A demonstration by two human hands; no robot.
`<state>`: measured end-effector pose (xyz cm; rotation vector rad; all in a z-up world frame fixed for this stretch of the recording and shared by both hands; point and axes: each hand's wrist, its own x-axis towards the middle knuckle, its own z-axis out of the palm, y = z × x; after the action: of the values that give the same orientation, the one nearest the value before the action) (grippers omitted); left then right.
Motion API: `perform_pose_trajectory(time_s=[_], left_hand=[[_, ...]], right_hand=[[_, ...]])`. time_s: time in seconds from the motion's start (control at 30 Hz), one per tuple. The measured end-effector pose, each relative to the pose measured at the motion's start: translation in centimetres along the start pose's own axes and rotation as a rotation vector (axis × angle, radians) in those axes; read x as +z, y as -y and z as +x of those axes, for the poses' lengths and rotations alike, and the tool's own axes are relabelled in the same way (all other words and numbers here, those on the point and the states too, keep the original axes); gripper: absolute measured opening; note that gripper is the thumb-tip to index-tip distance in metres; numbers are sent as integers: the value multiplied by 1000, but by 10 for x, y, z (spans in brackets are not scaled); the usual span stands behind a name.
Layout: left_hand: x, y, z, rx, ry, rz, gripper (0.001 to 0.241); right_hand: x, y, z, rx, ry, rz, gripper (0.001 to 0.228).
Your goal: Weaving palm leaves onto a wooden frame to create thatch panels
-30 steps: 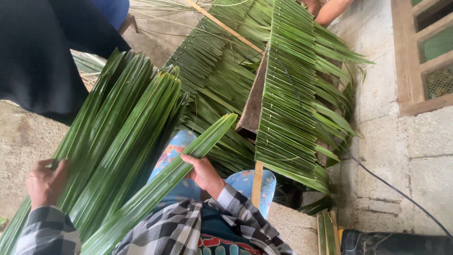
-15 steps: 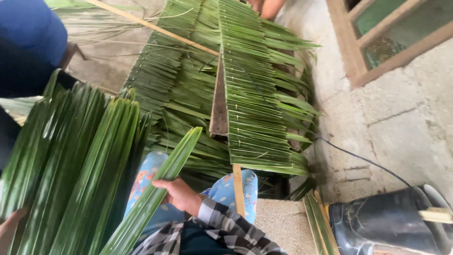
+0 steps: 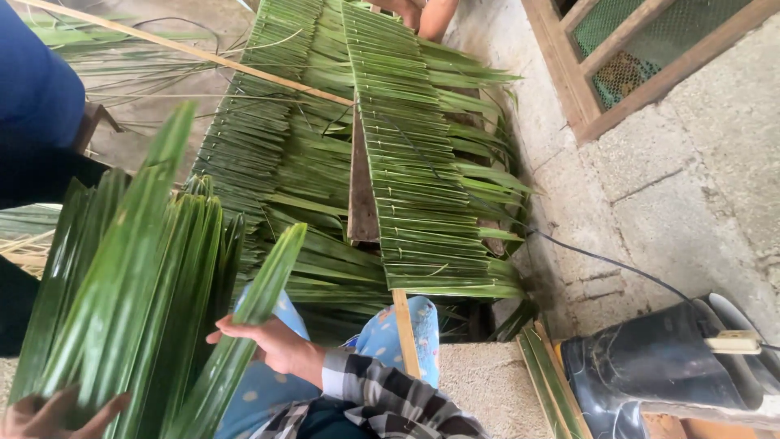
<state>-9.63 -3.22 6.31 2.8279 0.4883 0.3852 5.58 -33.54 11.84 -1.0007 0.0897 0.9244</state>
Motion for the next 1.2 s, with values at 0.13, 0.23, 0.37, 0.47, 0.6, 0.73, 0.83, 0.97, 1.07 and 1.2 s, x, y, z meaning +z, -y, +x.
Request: perform_pose_trajectory(time_s=[0.13,0.23,0.37,0.47,0.6,0.73,0.83,0.97,1.07,1.2], left_hand=[[3,-62,-7,-102,-166,247,80],[31,-58,-13,70,-286,57,87],[33,-65,-19,-19,-103,66,76],[23,-74,-9,104,-155,96,63],[-4,-92,0,75,-20,-13,67],[3,-74,12,-95,228,-178,81],[7,-56,33,-118,193,-147,75],[7,-20,58,-170,102,-203,63],[14,10,68,-252,175,-211,57],[3,25,62,-342,214,-299,49]], right_hand=[[16,-6,19,-86,42,-31,36],[31,2,22,-215,64,-265,19],[35,5,20,19,-242,-192,35],[37,6,21,79,-342,-196,46],[-35,-32,39,-439,55,-1413,90],[-34,-41,47,-492,99,-1220,79],[-15,-28,35,-49,-370,-26,46],[-40,-41,28,-405,-193,-695,57],[-17,-25,11,-154,-465,-48,34],[-97,-71,27,-418,-181,-822,63]])
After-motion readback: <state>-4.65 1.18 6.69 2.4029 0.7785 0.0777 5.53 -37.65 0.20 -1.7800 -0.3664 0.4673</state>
